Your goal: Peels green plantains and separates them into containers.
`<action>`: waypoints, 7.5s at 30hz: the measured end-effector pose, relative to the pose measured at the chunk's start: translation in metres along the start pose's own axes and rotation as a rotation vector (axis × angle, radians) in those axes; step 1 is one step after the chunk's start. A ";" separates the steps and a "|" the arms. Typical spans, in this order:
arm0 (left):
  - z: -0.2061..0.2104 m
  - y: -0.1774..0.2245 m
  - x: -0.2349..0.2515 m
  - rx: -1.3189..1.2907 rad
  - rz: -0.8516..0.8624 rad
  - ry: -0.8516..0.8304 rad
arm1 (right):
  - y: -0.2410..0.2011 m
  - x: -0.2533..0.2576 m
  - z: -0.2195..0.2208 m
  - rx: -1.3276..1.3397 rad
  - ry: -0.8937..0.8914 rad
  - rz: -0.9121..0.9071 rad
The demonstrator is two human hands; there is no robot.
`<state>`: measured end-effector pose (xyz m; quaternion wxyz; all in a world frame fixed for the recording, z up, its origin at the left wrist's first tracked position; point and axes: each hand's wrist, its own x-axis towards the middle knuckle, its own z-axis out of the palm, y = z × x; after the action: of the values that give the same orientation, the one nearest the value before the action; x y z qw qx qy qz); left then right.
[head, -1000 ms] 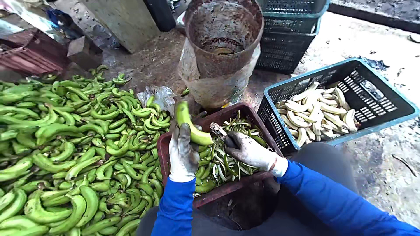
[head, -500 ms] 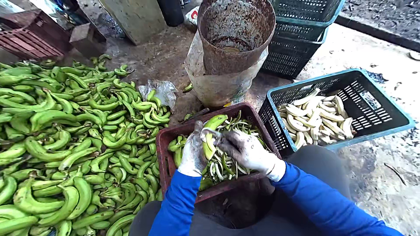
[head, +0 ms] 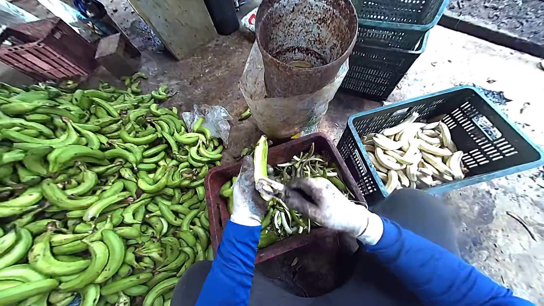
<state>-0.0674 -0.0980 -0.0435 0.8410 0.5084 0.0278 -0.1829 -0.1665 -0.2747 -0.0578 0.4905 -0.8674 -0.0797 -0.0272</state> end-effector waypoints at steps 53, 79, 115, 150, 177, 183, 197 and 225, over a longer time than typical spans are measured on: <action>-0.004 -0.014 0.012 -0.287 -0.067 0.129 | 0.013 0.006 0.001 -0.120 0.316 0.153; -0.006 0.004 0.006 -0.307 -0.071 -0.009 | 0.033 0.014 -0.007 -0.205 0.343 -0.024; -0.016 0.016 0.005 -0.385 -0.158 -0.346 | 0.036 0.007 -0.050 -0.246 0.223 -0.096; -0.014 0.016 -0.006 -0.194 -0.187 -0.640 | 0.058 0.025 -0.041 -0.033 0.113 0.473; -0.075 0.103 0.009 -0.072 0.279 0.290 | 0.046 0.047 0.054 0.192 -0.015 0.552; -0.086 0.106 0.013 0.002 0.308 0.312 | 0.076 0.063 0.188 -0.357 -0.865 0.693; -0.065 0.095 0.005 1.086 0.225 -0.028 | 0.023 0.040 0.031 -0.082 -0.401 0.451; 0.005 -0.017 0.005 0.593 0.392 0.022 | 0.027 0.013 -0.045 0.226 0.347 0.325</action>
<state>-0.0689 -0.1109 -0.0561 0.6757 0.7279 -0.1157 -0.0127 -0.1481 -0.3256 -0.0562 0.5886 -0.7908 0.1432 -0.0872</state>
